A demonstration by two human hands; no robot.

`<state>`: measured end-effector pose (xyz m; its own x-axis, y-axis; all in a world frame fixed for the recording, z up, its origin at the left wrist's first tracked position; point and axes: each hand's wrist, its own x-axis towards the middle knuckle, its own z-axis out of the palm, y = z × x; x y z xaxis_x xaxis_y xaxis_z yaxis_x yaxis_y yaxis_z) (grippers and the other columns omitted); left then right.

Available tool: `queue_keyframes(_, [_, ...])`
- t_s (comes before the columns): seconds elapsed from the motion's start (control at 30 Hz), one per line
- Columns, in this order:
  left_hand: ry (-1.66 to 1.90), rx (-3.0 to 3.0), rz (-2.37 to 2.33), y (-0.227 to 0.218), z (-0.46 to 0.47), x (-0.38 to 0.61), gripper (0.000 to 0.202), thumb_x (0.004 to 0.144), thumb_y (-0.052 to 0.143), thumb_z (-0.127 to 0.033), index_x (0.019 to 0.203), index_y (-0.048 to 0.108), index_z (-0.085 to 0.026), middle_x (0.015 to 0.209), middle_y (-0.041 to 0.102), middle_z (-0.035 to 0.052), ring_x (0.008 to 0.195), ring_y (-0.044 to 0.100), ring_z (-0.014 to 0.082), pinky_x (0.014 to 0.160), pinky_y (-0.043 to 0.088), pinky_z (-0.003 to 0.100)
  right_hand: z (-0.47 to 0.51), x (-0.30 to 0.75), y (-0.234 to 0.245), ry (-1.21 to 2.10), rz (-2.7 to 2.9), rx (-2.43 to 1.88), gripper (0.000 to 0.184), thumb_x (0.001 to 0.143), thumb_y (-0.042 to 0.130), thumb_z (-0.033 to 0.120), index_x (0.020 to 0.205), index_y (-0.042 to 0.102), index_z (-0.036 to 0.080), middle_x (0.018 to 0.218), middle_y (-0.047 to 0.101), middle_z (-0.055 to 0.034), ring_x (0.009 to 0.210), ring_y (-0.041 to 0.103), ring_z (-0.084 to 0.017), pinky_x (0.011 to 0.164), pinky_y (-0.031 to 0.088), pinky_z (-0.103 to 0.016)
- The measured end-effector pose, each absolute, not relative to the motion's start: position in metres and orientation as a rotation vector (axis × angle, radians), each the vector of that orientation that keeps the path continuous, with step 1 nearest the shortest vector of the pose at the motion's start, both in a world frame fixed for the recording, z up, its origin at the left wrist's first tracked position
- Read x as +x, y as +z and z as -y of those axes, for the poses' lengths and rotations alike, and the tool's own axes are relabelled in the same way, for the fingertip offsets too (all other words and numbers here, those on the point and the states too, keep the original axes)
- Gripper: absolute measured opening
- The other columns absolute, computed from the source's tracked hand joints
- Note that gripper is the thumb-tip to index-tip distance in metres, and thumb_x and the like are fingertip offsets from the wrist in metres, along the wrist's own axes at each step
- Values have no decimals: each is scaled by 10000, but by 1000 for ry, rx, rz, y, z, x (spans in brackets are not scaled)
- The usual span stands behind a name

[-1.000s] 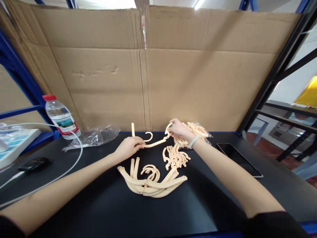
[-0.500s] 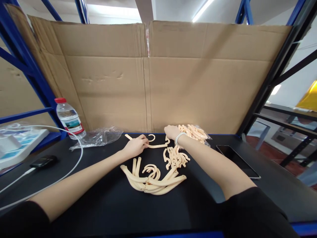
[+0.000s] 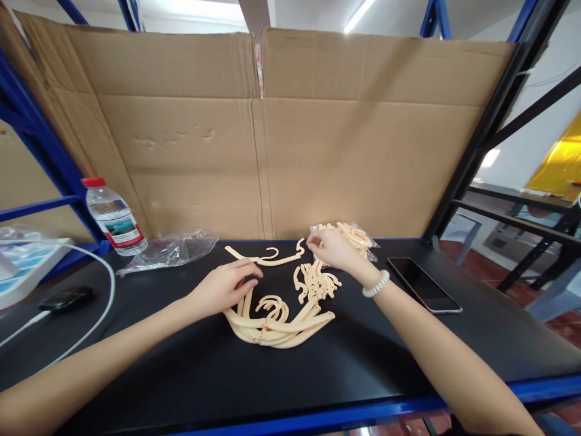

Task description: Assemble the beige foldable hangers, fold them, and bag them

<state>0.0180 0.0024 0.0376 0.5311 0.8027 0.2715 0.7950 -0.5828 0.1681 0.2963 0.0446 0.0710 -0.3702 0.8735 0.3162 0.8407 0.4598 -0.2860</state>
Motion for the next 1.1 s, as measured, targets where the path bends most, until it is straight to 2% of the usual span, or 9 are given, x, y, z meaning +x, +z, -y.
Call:
queue_keyframes(0.1, [581,2655,-1257,39,21,13,163,906,516,-226,969,666,-228,910,656,-2,647,593,111,591,459,230,-26,305,55,198,2275,-1430,168,851,526,194,864,692,168,731,696,-29,632,608,-146,592,423,-243])
queue_keyframes(0.2, [750,2569,-1072,38,33,12,166,918,519,-254,930,674,-199,825,641,15,700,586,132,623,467,238,-21,314,41,242,2238,-1480,176,842,536,236,776,680,158,647,657,-29,578,568,-151,551,378,-256])
queue_keyframes(0.33, [819,2603,-959,34,38,15,147,910,548,-257,920,676,-185,830,658,40,817,581,175,752,478,301,-25,324,35,246,2204,-1549,235,849,530,297,704,650,157,585,600,-24,548,515,-152,526,328,-266])
queue_keyframes(0.47, [786,2620,-953,32,42,17,142,905,571,-281,924,674,-185,843,665,45,803,579,181,757,465,324,-27,327,35,235,2228,-1576,238,844,529,303,672,623,169,551,568,-13,525,484,-148,519,301,-270])
queue_keyframes(0.6, [746,2653,-923,32,45,17,141,900,593,-292,956,668,-187,903,681,46,862,597,193,786,442,340,-25,326,33,267,2272,-1581,201,824,535,256,647,588,177,587,610,-26,546,520,-151,534,330,-268])
queue_keyframes(0.8, [743,2642,-892,29,42,16,136,903,601,-296,960,666,-192,909,693,37,871,608,185,786,430,325,-24,327,33,348,2318,-1589,157,811,550,246,704,648,186,610,645,-28,548,547,-158,522,344,-266])
queue_keyframes(1.1, [754,2600,-857,25,37,14,148,890,623,-311,957,675,-190,897,688,45,861,611,179,826,449,326,-26,332,32,382,2224,-1589,127,780,585,250,686,643,187,621,649,-23,583,565,-165,553,358,-269])
